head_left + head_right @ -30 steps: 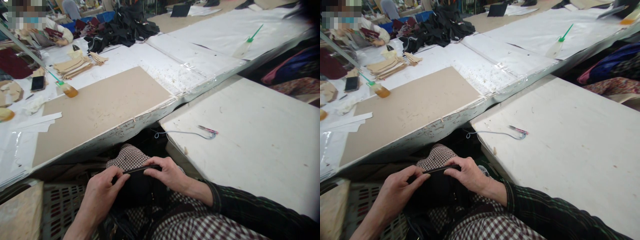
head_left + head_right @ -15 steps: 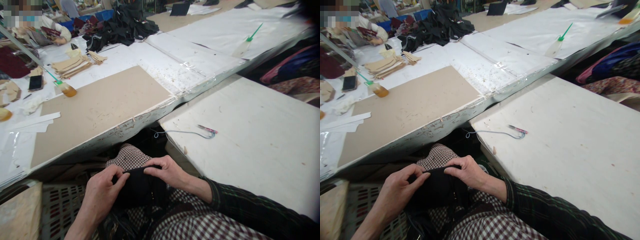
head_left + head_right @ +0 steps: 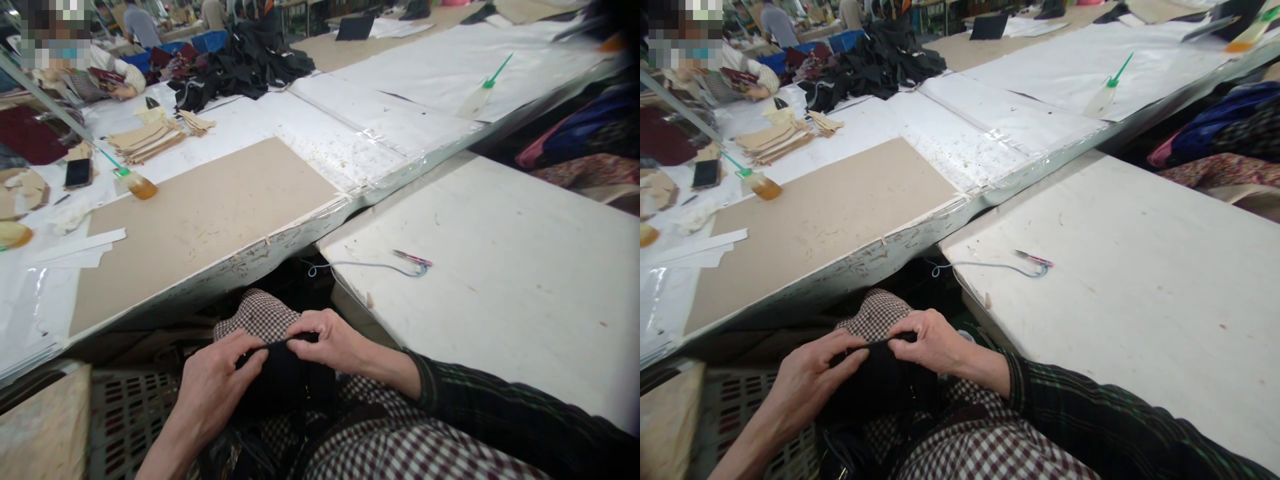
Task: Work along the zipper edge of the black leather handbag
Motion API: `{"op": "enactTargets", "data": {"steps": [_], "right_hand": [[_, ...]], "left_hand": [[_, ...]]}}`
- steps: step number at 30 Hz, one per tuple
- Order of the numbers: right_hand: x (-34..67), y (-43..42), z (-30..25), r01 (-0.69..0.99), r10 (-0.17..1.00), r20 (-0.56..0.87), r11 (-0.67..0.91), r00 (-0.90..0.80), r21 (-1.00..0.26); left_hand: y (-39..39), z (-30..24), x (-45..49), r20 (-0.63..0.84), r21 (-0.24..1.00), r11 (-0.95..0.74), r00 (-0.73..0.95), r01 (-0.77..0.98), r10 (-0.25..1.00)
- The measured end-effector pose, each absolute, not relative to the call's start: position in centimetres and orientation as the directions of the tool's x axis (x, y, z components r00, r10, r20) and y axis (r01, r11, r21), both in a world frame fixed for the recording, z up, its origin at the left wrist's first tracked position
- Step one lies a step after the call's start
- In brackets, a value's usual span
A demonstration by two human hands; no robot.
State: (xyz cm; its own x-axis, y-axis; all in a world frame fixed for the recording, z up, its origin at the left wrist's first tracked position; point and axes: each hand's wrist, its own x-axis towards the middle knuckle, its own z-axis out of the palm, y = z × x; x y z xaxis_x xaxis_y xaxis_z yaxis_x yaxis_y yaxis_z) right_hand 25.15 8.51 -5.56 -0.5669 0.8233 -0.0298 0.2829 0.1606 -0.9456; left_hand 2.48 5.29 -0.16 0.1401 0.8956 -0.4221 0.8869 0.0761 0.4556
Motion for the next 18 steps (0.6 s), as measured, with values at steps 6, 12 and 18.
{"op": "enactTargets", "data": {"steps": [6,12,18], "right_hand": [[24.3,10.7,-3.5,0.404,0.565,-0.112,0.425,-0.818,-0.810],[23.4,10.7,-3.9,0.417,0.589,-0.093,0.443,-0.803,-0.793],[24.1,10.6,-4.0,0.414,0.604,-0.168,0.293,-0.779,-0.862]], "left_hand": [[4.8,-0.2,3.3,-0.362,0.496,-0.049,0.258,0.867,0.896],[4.5,0.5,2.9,-0.352,0.540,-0.016,0.243,0.842,0.904],[4.9,1.0,0.9,-0.424,0.533,0.099,0.164,0.841,0.891]]}}
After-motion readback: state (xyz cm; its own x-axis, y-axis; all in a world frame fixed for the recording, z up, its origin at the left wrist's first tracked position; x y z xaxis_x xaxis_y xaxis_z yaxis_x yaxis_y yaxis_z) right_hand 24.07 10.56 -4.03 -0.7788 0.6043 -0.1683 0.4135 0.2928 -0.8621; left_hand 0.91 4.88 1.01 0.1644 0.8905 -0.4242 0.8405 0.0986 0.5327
